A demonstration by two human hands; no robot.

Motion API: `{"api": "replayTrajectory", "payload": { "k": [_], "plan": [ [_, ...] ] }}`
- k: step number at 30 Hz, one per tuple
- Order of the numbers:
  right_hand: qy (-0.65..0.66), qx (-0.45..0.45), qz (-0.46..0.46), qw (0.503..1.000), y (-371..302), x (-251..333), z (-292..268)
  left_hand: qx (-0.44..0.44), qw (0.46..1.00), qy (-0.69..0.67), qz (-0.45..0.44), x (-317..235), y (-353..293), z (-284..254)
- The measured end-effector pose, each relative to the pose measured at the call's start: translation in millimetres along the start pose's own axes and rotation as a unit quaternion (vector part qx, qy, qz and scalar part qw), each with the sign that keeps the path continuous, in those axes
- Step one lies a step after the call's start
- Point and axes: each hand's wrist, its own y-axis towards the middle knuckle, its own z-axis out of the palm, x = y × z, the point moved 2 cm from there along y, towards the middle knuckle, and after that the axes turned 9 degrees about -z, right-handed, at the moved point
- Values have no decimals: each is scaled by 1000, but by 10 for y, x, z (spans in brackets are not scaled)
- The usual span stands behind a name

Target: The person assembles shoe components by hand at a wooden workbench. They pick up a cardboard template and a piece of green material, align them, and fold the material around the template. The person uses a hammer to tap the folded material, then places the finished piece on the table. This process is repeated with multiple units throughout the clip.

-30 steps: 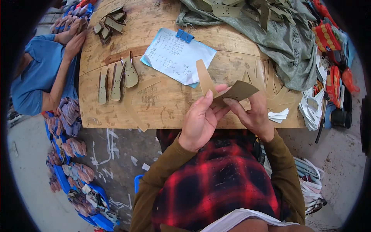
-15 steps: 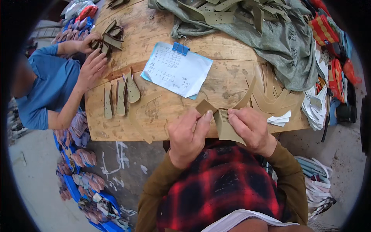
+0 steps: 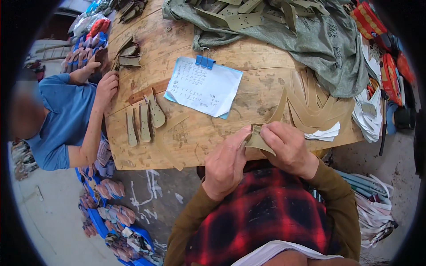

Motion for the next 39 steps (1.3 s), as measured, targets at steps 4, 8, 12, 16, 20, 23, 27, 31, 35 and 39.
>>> {"api": "replayTrajectory", "payload": {
  "k": [4, 8, 12, 16, 20, 23, 27, 31, 35, 39],
  "plan": [
    [2, 13, 16, 1000, 19, 38, -6, -35, 999, 12, 39, 65, -54, 57],
    [73, 47, 87, 992, 49, 89, -23, -81, 994, 14, 69, 187, -108, 187],
    [186, 26, 147, 971, -29, 80, 10, 6, 997, -64, -41, 158, -89, 141],
    [249, -1, 122, 961, 31, 84, -58, 90, 785, -557, -257, 255, -22, 221],
    [366, 35, 208, 906, 17, 116, -46, 56, 880, -444, -157, 269, 18, 164],
    [353, 50, 230, 906, -34, 135, 13, -44, 964, -246, -89, 151, 12, 142],
    [312, 57, 195, 928, -7, 91, 6, -1, 959, -268, -93, 211, 99, 93],
    [328, 53, 197, 922, -4, 97, 50, 111, 912, -358, -164, 221, 305, 3],
    [319, 116, 202, 919, -6, 52, 36, 57, 949, -273, -145, 243, 298, 113],
    [322, 114, 244, 908, 0, 26, -8, 32, 870, -442, -215, 346, 321, 217]
  ]
}}
